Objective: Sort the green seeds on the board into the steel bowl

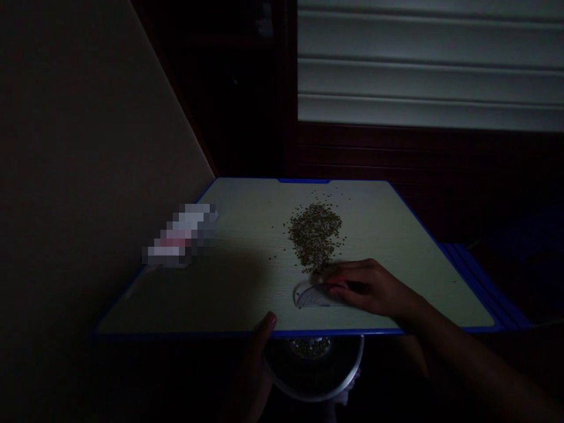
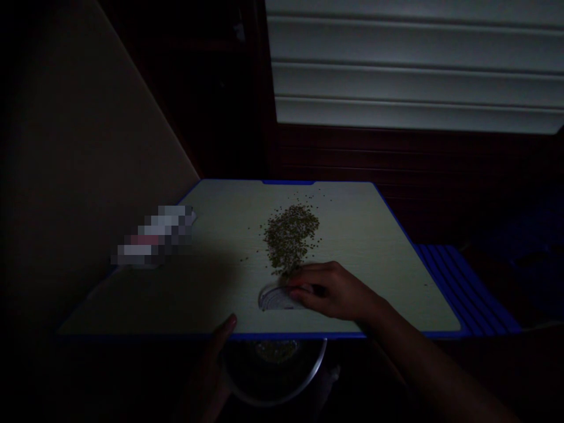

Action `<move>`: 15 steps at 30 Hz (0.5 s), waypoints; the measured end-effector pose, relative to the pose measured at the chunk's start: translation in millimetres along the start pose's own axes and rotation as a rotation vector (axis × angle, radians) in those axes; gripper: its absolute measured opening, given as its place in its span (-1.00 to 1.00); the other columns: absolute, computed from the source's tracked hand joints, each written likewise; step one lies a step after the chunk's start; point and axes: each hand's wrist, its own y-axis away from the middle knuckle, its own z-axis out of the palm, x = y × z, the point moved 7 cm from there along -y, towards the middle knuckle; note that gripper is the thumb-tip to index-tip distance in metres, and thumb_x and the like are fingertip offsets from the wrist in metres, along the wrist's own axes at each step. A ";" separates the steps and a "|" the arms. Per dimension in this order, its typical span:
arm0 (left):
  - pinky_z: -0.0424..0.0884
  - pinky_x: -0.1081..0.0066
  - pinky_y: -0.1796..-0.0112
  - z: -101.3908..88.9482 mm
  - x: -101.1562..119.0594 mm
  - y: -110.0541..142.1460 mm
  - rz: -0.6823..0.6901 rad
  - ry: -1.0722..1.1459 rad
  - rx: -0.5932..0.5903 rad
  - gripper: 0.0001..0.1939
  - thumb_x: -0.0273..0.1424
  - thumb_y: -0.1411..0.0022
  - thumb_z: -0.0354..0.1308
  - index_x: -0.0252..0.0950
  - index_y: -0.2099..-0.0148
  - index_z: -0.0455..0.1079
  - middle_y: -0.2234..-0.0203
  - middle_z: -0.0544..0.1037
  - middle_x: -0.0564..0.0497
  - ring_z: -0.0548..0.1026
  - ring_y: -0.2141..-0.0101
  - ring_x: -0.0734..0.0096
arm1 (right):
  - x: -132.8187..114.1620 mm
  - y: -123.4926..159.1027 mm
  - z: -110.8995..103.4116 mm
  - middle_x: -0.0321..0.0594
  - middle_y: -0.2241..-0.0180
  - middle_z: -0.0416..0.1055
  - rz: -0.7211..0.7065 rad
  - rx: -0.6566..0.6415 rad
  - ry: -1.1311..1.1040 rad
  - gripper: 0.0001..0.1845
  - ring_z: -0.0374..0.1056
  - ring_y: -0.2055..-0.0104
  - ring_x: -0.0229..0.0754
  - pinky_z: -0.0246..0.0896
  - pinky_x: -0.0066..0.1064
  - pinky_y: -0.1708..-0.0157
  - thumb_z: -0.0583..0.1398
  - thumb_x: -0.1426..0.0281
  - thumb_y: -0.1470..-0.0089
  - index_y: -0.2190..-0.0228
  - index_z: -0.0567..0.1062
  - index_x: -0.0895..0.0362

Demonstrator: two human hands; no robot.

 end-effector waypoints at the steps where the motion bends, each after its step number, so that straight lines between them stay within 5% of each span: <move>1: 0.10 0.03 -0.20 0.9 1.8 0.7 -0.003 0.000 -0.001 -0.62 -0.34 0.16 0.36 -0.20 0.19 0.55 0.03 0.60 -0.08 0.23 -0.23 -0.09 | -0.4 0.0 0.1 -0.13 0.24 0.55 -0.008 -0.003 -0.003 -0.78 0.45 0.22 -0.20 0.37 -0.34 0.21 0.17 0.37 -0.24 0.11 0.53 0.12; 7: 0.19 0.07 -0.17 12.4 10.6 2.3 -0.040 0.066 -0.065 -0.73 -0.34 0.08 0.30 -0.20 0.23 0.55 0.11 0.63 -0.06 0.32 -0.18 -0.05 | 1.6 3.1 0.9 -0.22 0.39 0.54 -0.035 0.004 0.007 -0.82 0.41 0.41 -0.31 0.32 -0.49 0.40 0.24 0.35 -0.18 0.20 0.58 0.16; 15: 0.05 0.04 -0.22 -0.1 -1.4 -3.1 0.055 0.010 -0.035 -0.67 -0.42 0.17 0.32 -0.17 0.24 0.57 0.04 0.60 -0.07 0.24 -0.22 -0.10 | 1.0 4.8 5.0 -0.21 0.37 0.59 -0.018 -0.089 -0.045 -0.78 0.46 0.41 -0.29 0.35 -0.47 0.40 0.26 0.33 -0.15 0.18 0.60 0.13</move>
